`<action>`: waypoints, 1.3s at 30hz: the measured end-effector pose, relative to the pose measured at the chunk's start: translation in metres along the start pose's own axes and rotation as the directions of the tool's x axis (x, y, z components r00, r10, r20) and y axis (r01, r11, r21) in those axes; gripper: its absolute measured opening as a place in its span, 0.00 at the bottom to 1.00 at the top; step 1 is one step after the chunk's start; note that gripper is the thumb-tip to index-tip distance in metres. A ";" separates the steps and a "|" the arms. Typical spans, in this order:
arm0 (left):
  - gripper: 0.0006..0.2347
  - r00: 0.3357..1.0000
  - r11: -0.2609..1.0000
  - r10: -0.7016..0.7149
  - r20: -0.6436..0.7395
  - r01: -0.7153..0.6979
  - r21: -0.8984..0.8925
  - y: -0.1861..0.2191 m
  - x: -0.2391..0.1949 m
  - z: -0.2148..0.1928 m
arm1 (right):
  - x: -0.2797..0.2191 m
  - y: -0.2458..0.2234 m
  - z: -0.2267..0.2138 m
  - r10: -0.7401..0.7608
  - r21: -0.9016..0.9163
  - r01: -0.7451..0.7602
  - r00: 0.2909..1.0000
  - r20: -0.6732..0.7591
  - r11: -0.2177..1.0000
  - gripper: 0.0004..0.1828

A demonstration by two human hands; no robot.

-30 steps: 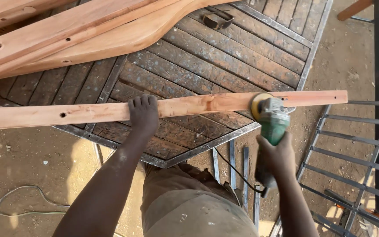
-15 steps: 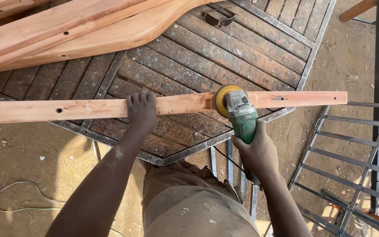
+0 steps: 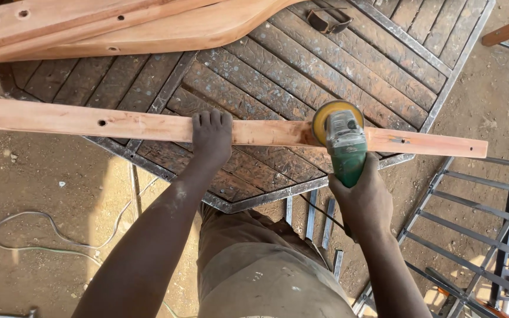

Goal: Sanding a wooden plank using an angle grinder with a sanding disc

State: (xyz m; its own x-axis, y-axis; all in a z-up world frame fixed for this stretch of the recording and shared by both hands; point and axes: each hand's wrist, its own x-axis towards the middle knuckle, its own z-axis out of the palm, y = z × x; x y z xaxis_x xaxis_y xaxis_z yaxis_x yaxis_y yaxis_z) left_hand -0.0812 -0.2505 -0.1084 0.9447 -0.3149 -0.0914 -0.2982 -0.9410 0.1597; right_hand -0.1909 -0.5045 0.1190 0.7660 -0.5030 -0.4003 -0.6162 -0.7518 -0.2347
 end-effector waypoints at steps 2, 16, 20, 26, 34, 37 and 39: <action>0.20 1.000 1.000 0.011 0.003 -0.011 -0.010 0.002 -0.009 -0.005 | -0.005 0.005 0.003 -0.009 -0.023 0.009 1.000 0.027 1.000 0.42; 0.21 0.999 0.999 0.013 0.053 -0.011 -0.033 -0.004 0.001 0.002 | -0.003 -0.006 0.002 -0.109 -0.167 0.118 0.992 0.060 0.979 0.44; 0.21 1.000 1.000 0.023 0.020 -0.023 -0.009 -0.004 -0.001 -0.007 | 0.001 -0.001 0.007 -0.069 -0.135 0.078 0.995 0.071 0.988 0.44; 0.21 0.998 0.999 0.037 0.054 -0.035 -0.041 -0.008 0.000 -0.004 | -0.009 -0.013 0.001 -0.015 -0.089 0.026 0.992 0.124 0.996 0.44; 0.21 0.997 0.999 0.041 0.073 -0.042 0.005 -0.012 0.005 0.022 | 0.005 0.028 0.004 0.051 -0.036 -0.047 0.990 0.132 0.998 0.42; 0.26 0.998 0.999 0.038 0.052 -0.039 0.025 -0.015 0.001 0.027 | 0.015 0.046 -0.006 0.130 0.069 -0.138 0.986 0.109 0.988 0.45; 0.24 0.998 0.997 0.069 0.008 -0.069 0.020 -0.012 0.001 0.013 | 0.025 0.061 -0.015 0.193 0.194 -0.200 0.980 0.052 0.960 0.41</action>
State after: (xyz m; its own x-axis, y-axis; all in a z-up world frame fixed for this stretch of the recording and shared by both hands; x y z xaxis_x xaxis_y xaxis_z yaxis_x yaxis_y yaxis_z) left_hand -0.0782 -0.2413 -0.1232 0.9207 -0.3801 -0.0881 -0.3655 -0.9193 0.1463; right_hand -0.2065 -0.5690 0.1077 0.6221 -0.6155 -0.4839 -0.7802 -0.5389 -0.3175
